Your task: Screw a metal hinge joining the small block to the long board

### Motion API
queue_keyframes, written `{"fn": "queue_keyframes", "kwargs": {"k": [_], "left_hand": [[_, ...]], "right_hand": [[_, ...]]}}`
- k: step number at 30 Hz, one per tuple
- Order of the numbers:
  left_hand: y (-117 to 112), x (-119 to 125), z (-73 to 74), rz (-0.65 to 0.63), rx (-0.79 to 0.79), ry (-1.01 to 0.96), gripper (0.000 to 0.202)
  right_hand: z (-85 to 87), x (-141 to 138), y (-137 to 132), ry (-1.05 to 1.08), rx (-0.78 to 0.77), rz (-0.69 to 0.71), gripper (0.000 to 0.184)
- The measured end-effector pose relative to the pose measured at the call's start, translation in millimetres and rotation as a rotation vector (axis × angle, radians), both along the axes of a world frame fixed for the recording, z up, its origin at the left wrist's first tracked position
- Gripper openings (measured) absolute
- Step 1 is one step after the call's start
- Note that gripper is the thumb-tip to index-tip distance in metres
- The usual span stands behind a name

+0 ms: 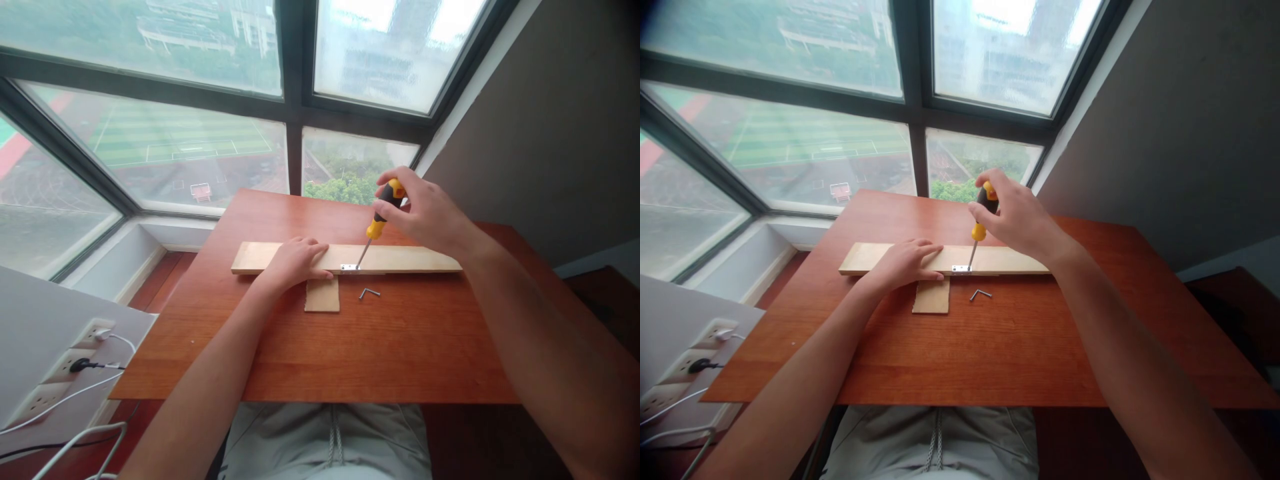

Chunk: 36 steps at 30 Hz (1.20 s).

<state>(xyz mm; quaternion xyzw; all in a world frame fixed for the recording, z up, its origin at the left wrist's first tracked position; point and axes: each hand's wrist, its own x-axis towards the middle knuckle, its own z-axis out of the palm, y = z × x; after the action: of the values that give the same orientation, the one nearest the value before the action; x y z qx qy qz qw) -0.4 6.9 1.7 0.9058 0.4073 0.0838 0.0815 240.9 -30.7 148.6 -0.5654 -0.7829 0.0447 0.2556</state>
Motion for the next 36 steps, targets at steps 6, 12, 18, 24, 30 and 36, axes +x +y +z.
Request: {"fn": "queue_keyframes", "kwargs": {"k": [6, 12, 18, 24, 30, 36], "left_hand": [[-1, 0, 0.6, 0.006, 0.002, -0.003, 0.069], [0, 0, -0.1, 0.002, 0.01, -0.003, 0.068], [0, 0, 0.4, 0.002, 0.012, 0.003, 0.07], [-1, 1, 0.1, 0.006, 0.012, 0.004, 0.068], [-1, 0, -0.7, 0.006, 0.017, 0.006, 0.068], [-3, 0, -4.1, 0.005, 0.042, -0.018, 0.068]], "right_hand": [[0.9, 12, 4, 0.202, -0.138, 0.149, 0.038], [1.0, 4, 0, 0.047, 0.026, -0.004, 0.034], [-1.7, -2, -4, 0.0, 0.108, -0.103, 0.032], [-5.7, -3, -4, -0.045, 0.144, -0.146, 0.033], [-6.2, -3, -4, -0.061, 0.144, -0.163, 0.032], [-6.8, -1, -7, -0.049, 0.121, -0.148, 0.031]]}}
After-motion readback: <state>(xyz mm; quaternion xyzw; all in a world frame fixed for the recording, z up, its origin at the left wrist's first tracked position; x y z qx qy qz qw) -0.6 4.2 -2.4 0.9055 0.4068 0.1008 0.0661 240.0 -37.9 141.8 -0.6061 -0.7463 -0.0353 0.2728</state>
